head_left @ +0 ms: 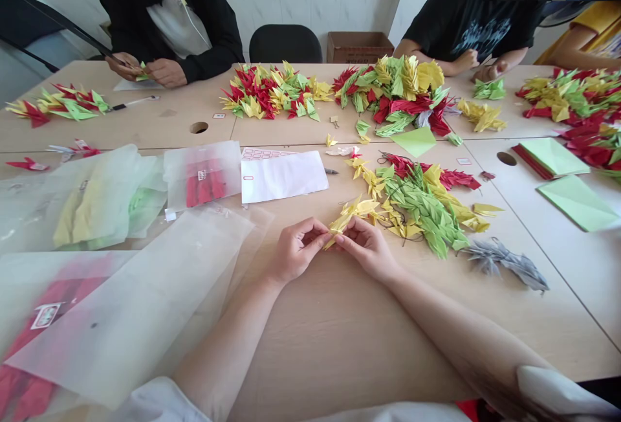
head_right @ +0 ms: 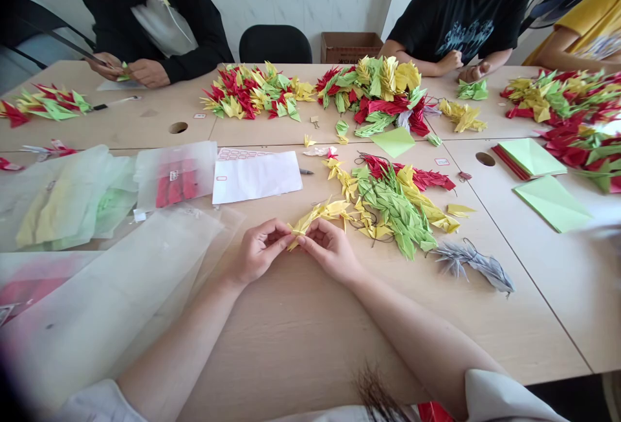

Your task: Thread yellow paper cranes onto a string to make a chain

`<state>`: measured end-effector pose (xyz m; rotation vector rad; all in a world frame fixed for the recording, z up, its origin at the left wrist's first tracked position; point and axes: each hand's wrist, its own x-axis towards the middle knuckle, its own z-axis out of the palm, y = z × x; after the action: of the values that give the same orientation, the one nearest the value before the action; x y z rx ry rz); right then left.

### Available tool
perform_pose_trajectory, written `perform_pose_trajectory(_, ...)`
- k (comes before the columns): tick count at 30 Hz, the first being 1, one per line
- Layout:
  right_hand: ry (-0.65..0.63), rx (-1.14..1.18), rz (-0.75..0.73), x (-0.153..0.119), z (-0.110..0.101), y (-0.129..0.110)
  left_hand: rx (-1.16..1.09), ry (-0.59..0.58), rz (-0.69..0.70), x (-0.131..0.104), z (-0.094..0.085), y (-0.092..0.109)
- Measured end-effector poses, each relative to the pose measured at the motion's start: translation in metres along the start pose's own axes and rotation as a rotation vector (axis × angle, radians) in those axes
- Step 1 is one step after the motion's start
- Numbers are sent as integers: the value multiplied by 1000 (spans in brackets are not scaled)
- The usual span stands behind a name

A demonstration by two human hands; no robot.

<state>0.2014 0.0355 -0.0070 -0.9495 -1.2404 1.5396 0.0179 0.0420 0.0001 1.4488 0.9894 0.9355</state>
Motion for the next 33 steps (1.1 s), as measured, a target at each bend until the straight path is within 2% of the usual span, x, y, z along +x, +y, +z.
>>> perform_pose_trajectory(4, 66, -112, -17, -1, 2, 0, 53, 29, 21, -1, 3, -1)
perform_pose_trajectory(8, 64, -109, -30, -2, 5, 4, -59, -18, -70, -1, 2, 2)
perform_pose_trajectory(12, 155, -166, -171, -4, 7, 11, -161, -34, -179, 0, 0, 4)
perform_pose_trajectory(15, 108, -358, -243, -5, 6, 12, -183, -23, -187, 1, -1, 2)
perform_pose_trajectory(19, 94, -388, -238, -4, 4, 9, -176, -27, -153, 0, -1, 1)
perform_pose_trajectory(25, 96, -409, -264, -3, 4, 4, -48, -5, -35, -1, 0, 3)
perform_pose_trajectory(33, 150, -392, -258, -2, 4, 4, 114, 57, 59, -3, 2, 0)
